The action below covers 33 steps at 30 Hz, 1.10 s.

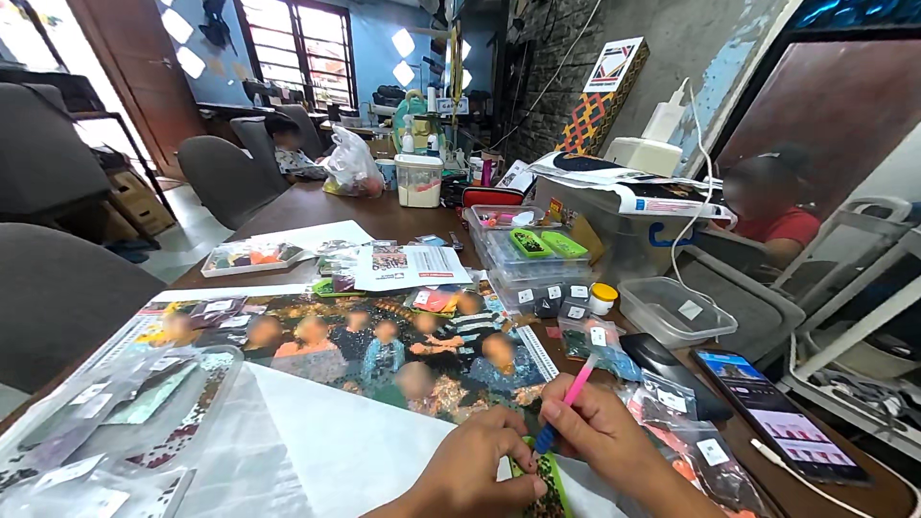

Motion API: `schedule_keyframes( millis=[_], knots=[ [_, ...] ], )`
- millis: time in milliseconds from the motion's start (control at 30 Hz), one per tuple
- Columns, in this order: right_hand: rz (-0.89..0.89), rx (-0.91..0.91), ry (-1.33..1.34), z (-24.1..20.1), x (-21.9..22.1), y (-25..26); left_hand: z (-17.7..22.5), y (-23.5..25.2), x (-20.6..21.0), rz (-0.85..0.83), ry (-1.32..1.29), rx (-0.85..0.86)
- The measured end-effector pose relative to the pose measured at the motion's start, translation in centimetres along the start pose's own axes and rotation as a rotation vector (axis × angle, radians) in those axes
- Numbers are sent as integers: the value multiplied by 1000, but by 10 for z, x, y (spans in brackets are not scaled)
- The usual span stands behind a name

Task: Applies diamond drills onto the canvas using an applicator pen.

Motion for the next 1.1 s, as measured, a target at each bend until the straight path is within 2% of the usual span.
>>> schedule_keyframes(
  millis=[367,467,633,800,933,1100],
  knots=[
    [58,18,-19,2,-8,1,0,-2,-9,-31,-39,-62],
    [92,39,-34,4,-13,1,-1,-6,-8,-46,-17,35],
    [105,40,-52,4,-14,3,8,-14,8,19,193,228],
    [138,53,-62,2,-18,3,7,-16,9,9,239,249],
    [208,71,-51,4,-26,2,5,-14,-2,-9,238,137],
    [227,101,-34,4,-32,1,7,-21,3,-37,213,234]
  ],
)
Point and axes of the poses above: each hand's wrist, its own y-axis towards the middle knuckle, its own x-axis out of the palm, z = x × y, the point moved 3 cm from there along y, towards the middle knuckle, and after that the axes turned 8 degrees about -y, right-handed, at the moved point
